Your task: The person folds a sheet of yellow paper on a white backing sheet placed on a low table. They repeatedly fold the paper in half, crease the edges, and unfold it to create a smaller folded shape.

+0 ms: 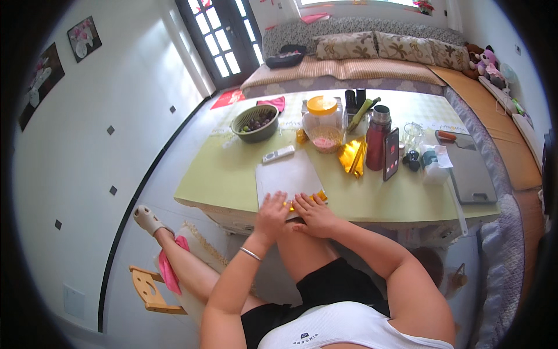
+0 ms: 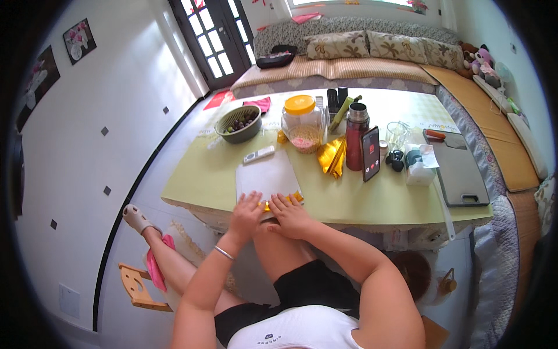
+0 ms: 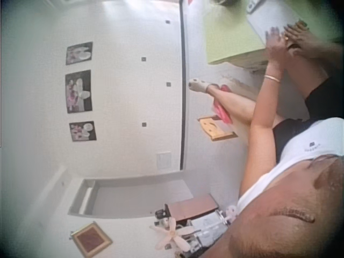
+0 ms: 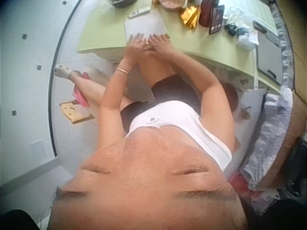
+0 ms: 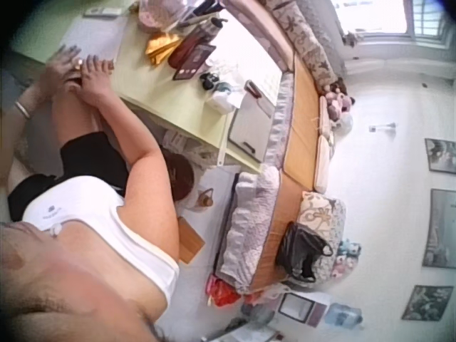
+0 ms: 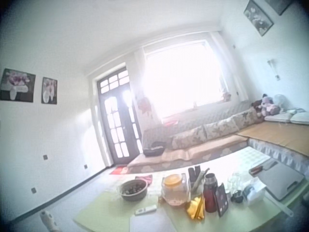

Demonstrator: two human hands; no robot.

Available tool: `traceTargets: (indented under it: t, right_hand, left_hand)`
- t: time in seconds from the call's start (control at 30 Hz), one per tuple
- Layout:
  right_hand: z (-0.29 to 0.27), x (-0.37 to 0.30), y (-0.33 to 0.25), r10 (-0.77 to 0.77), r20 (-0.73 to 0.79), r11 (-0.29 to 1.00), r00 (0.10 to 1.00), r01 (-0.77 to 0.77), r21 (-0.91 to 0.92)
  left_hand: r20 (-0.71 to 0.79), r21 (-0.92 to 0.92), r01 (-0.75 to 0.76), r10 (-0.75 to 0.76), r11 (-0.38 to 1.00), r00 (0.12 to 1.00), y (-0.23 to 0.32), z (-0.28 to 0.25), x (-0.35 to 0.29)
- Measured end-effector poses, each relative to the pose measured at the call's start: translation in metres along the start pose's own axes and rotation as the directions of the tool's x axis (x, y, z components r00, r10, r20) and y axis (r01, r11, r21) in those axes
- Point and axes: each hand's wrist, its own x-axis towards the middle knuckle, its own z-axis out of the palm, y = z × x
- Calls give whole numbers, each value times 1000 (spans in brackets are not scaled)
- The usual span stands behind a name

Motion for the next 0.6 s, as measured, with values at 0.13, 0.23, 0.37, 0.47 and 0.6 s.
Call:
traceTargets:
  t: [0.13,0.23,0.37,0.47,0.6]
  right_hand:
    - [4,-1,4,-19,9,997,1000,20,-72]
    - [5,-1,6,-42,10,998,999,42,-46]
    - [1,-2,3,-34,16,998,999,35,-60]
    - [0,-4,6,-30,3,998,1000,30,-54]
    - [7,-4,9,-33,-38,999,999,32,-25]
  left_hand:
    - [119,-371,197,-164,907,979,26,23,-6]
    - [146,-273,199,-164,941,976,30,23,-15]
    - [127,-194,238,-216,952,968,36,32,-19]
    - [142,-216,268,-241,939,960,37,33,-17]
    - [216,-243,324,-274,915,937,36,31,-18]
